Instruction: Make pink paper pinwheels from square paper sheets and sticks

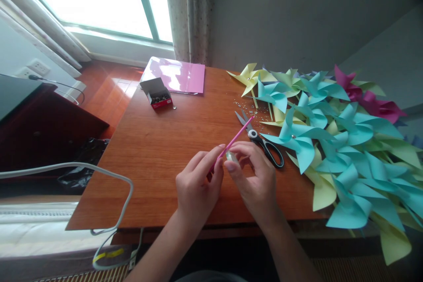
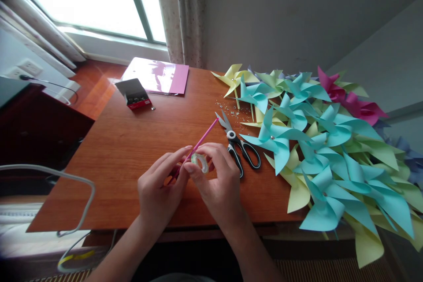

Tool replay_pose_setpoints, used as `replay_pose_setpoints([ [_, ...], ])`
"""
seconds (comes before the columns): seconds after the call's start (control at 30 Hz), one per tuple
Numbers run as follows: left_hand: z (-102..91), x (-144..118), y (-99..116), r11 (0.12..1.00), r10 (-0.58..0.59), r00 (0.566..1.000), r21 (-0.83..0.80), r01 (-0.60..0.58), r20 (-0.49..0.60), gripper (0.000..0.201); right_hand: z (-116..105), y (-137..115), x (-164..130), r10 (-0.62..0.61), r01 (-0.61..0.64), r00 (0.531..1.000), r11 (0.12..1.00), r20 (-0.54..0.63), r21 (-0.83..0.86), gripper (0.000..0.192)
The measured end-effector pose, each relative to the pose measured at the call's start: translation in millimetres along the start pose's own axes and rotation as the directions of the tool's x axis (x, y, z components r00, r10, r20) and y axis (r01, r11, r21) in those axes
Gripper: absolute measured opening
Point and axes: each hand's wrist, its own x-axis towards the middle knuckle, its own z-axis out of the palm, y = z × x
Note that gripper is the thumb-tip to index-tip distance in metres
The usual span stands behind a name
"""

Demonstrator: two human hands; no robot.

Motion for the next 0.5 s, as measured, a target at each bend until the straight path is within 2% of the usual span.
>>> replay_pose_setpoints([
  [0.3,4.2,-4.0,-0.9,0.99,0.099,0.994,0.109,-0.094,-0.041,0.036,2.5,-3.5,-0.8,-0.009,0.008,0.999,1.0,-0.05,-0.014,0.013],
  [0.5,5.3,-6.4,-1.8,0.983,0.132,0.99,0.135,-0.124,-0.048,0.032,3.4,-4.3,-1.1,-0.001,0.0,0.997,1.0,-0.079,-0.006,0.014],
])
